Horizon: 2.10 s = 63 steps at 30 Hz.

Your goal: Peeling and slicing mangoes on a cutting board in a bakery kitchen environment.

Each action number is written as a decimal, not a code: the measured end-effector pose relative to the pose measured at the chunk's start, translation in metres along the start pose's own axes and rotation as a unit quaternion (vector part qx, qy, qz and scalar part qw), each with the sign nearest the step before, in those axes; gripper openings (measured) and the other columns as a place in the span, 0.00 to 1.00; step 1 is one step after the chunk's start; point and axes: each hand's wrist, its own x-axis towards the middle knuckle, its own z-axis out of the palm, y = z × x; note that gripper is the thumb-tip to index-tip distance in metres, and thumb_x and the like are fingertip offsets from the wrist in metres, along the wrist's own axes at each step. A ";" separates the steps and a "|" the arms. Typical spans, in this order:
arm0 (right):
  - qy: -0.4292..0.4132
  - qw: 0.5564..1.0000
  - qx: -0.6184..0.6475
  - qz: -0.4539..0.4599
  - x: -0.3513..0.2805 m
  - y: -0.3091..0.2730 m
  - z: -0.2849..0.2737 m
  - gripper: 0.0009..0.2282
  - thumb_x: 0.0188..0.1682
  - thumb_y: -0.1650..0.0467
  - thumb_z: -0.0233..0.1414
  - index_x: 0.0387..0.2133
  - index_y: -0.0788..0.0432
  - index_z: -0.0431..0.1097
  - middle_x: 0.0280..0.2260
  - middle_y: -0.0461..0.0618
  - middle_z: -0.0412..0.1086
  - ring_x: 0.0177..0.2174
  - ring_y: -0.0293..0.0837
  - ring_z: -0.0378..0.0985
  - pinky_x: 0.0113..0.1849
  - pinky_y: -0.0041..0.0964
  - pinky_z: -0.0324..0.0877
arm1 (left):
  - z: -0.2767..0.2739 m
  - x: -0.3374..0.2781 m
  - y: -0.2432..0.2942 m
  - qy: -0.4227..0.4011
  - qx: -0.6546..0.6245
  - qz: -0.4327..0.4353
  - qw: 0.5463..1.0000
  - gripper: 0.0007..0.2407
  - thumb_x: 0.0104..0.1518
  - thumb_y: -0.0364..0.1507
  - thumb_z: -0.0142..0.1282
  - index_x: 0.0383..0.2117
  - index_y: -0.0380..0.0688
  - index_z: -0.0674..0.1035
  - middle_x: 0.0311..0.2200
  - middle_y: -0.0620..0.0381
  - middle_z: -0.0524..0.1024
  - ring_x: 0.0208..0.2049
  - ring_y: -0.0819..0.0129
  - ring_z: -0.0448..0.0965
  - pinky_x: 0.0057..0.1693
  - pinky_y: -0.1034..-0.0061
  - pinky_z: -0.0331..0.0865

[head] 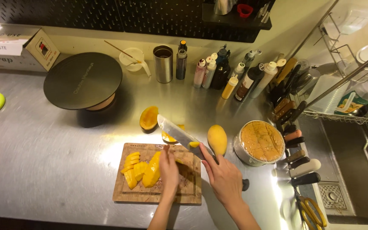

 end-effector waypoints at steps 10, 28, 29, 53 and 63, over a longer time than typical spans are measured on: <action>0.048 0.975 -0.156 -0.147 0.022 0.004 -0.017 0.25 0.50 0.59 0.54 0.63 0.41 0.63 0.25 0.45 0.64 0.24 0.43 0.68 0.28 0.39 0.65 | -0.020 -0.003 0.169 0.050 0.107 0.140 0.983 0.11 0.58 0.26 0.61 0.46 0.41 0.82 0.48 0.51 0.74 0.42 0.64 0.80 0.43 0.74 0.78; -0.058 0.996 0.034 0.065 0.059 0.054 0.121 0.27 0.50 0.57 0.53 0.63 0.47 0.59 0.31 0.57 0.77 0.30 0.60 0.79 0.30 0.53 0.71 | -0.102 -0.041 0.238 0.028 -0.275 -0.077 0.958 0.10 0.56 0.22 0.58 0.42 0.32 0.84 0.37 0.50 0.86 0.35 0.68 0.84 0.44 0.76 0.80; -0.070 0.993 0.043 0.083 0.060 0.057 0.131 0.27 0.50 0.56 0.52 0.63 0.47 0.59 0.31 0.59 0.77 0.32 0.61 0.79 0.32 0.55 0.71 | -0.106 -0.039 0.239 0.026 -0.262 -0.069 0.962 0.10 0.56 0.23 0.58 0.42 0.33 0.84 0.37 0.50 0.85 0.35 0.67 0.85 0.44 0.75 0.80; -0.103 0.875 0.320 0.350 -0.038 0.066 0.153 0.24 0.50 0.60 0.54 0.58 0.58 0.69 0.18 0.47 0.67 0.22 0.36 0.72 0.28 0.33 0.66 | -0.065 0.031 0.024 -0.264 0.190 0.195 0.925 0.14 0.52 0.24 0.61 0.45 0.36 0.79 0.47 0.49 0.76 0.46 0.45 0.78 0.47 0.62 0.73; -0.066 0.707 0.463 0.530 -0.068 0.017 0.090 0.17 0.46 0.64 0.59 0.43 0.65 0.80 0.23 0.40 0.78 0.15 0.31 0.58 0.19 0.29 0.53 | -0.017 -0.004 0.030 -0.228 -0.107 -0.160 0.954 0.08 0.53 0.21 0.64 0.38 0.35 0.80 0.33 0.52 0.82 0.34 0.65 0.82 0.42 0.77 0.78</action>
